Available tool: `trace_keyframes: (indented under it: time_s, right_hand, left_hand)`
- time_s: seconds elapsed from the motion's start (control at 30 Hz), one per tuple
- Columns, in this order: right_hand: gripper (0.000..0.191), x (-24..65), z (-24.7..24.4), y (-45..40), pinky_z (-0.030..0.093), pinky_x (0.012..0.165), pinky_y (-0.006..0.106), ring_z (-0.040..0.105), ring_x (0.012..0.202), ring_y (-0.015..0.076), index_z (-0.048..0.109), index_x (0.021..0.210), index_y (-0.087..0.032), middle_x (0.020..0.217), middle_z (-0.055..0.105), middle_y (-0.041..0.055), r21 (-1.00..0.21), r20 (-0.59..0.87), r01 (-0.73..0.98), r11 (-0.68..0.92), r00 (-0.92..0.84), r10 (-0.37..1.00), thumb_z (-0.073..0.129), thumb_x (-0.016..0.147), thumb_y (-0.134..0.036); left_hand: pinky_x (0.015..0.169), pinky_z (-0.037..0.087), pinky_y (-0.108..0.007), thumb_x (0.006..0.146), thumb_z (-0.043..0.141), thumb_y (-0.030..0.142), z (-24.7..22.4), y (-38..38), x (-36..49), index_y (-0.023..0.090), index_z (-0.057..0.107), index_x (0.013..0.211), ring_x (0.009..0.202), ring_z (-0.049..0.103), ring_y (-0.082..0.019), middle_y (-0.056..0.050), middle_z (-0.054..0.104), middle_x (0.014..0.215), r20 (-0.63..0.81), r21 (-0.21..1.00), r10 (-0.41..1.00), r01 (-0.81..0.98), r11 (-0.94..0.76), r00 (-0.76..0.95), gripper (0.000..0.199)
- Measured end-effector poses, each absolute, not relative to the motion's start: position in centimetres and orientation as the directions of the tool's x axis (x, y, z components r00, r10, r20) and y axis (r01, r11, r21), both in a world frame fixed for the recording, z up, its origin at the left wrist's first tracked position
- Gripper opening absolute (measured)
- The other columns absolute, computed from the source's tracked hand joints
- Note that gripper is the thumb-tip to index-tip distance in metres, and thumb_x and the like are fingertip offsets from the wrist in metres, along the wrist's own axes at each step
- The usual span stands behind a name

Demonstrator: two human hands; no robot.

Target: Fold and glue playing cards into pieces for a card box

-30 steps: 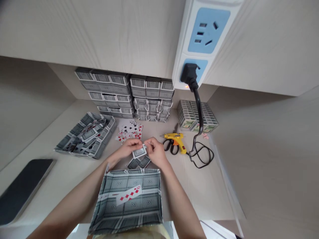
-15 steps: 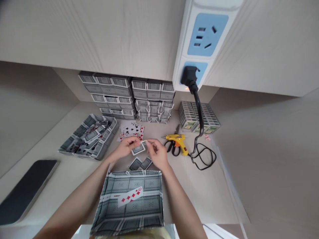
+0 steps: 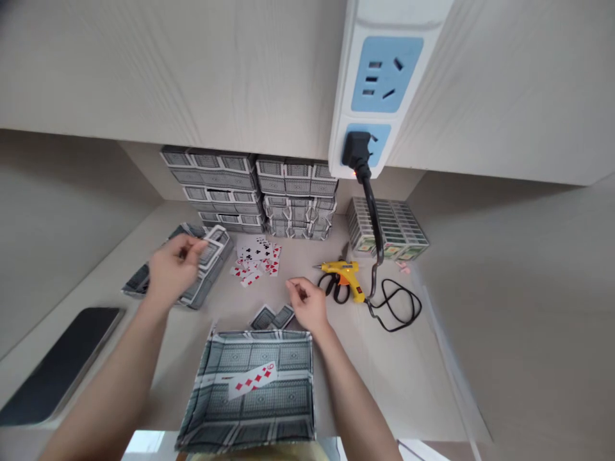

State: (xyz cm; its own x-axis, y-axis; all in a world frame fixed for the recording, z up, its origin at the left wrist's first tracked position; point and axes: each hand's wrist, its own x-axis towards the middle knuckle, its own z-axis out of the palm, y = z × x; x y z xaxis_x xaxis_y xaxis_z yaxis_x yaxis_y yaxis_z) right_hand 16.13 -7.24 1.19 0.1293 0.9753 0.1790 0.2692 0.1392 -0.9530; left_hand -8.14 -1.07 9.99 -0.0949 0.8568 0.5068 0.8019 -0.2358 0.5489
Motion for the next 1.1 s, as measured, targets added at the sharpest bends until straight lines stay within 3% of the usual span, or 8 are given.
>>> trace_keyframes:
  time_s: [0.07,0.17,0.3,0.43,0.57,0.73,0.97,1.1]
  right_hand:
    - [0.025,16.3,1.3,-7.2,0.034,0.042,0.021,0.042,0.041,0.0092,0.06,0.076,-0.017,0.046,0.048,-0.004,-0.947,0.192,0.285,0.146,0.142,0.971,0.051,0.078,-0.04]
    - [0.025,16.9,1.7,-7.2,0.035,0.043,0.021,0.043,0.041,0.0095,0.06,0.075,-0.017,0.046,0.047,-0.0042,-0.943,0.213,0.291,0.16,0.162,0.964,0.05,0.078,-0.04]
    - [0.025,17.4,2.1,-7.0,0.034,0.043,0.021,0.041,0.041,0.0091,0.06,0.075,-0.017,0.046,0.046,-0.0044,-0.926,0.236,0.34,0.164,0.183,0.954,0.05,0.078,-0.04]
    - [0.027,18.0,2.1,-7.0,0.033,0.043,0.021,0.04,0.04,0.0088,0.061,0.076,-0.016,0.046,0.046,-0.0045,-0.899,0.267,0.402,0.172,0.196,0.944,0.049,0.079,-0.04]
    - [0.029,19.0,2.4,-7.0,0.034,0.045,0.021,0.042,0.043,0.0089,0.062,0.078,-0.016,0.048,0.047,-0.004,-0.877,0.304,0.457,0.148,0.29,0.907,0.049,0.079,-0.042]
    - [0.037,21.2,3.4,-6.9,0.034,0.046,0.021,0.041,0.045,0.0089,0.057,0.065,-0.016,0.048,0.046,-0.0034,-0.866,0.338,0.498,0.051,0.508,0.793,0.047,0.078,-0.048]
    - [0.043,22.5,4.1,-7.0,0.034,0.047,0.022,0.042,0.044,0.0097,0.048,0.052,-0.017,0.045,0.045,-0.0031,-0.886,0.331,0.463,0.023,0.596,0.732,0.045,0.079,-0.05]
    - [0.045,22.1,4.1,-7.0,0.031,0.045,0.023,0.038,0.043,0.0097,0.047,0.051,-0.018,0.043,0.043,-0.0036,-0.849,0.369,0.528,0.026,0.557,0.744,0.042,0.08,-0.052]
  left_hand:
    - [0.053,0.034,-0.024,0.079,0.047,0.034,10.6,-1.1,-9.9,0.017,0.056,0.072,0.053,0.049,-0.013,-0.001,0.054,0.057,0.547,0.408,0.831,0.9,-0.155,-0.105,0.021]
    - [0.061,0.035,-0.029,0.082,0.042,0.033,10.8,-1.4,-11.9,0.017,0.056,0.069,0.072,0.054,-0.021,-0.007,0.057,0.067,0.581,-0.011,0.809,0.995,-0.098,0.086,0.024]
    - [0.059,0.033,-0.031,0.084,0.035,0.026,9.6,-1.6,-13.1,0.016,0.056,0.066,0.079,0.053,-0.026,-0.01,0.058,0.075,0.352,-0.323,0.893,0.932,-0.164,0.279,0.029]
    - [0.06,0.036,-0.031,0.085,0.034,0.033,8.5,-1.3,-13.4,0.016,0.062,0.072,0.076,0.055,-0.025,-0.011,0.06,0.08,0.233,-0.22,0.935,0.951,-0.216,0.266,0.035]
    - [0.063,0.038,-0.031,0.085,0.032,0.043,9.6,-1.4,-12.6,0.019,0.065,0.075,0.079,0.057,-0.024,-0.01,0.062,0.079,0.302,-0.058,0.933,0.981,-0.186,0.195,0.042]
    - [0.076,0.042,-0.029,0.085,0.036,0.041,11.0,-1.4,-8.7,0.021,0.058,0.108,0.088,0.057,-0.021,-0.006,0.063,0.092,0.37,0.127,0.885,0.928,-0.351,0.284,0.038]
    - [0.075,0.04,-0.026,0.077,0.051,0.032,7.9,1.3,-2.0,0.021,0.063,0.098,0.09,0.057,-0.02,-0.007,0.064,0.098,0.042,0.219,0.808,0.784,-0.581,0.587,0.027]
    - [0.057,0.036,-0.022,0.066,0.059,0.05,7.2,1.3,-0.3,0.019,0.066,0.073,0.064,0.055,-0.014,-0.002,0.065,0.072,-0.266,0.39,0.707,0.744,-0.542,0.655,0.033]
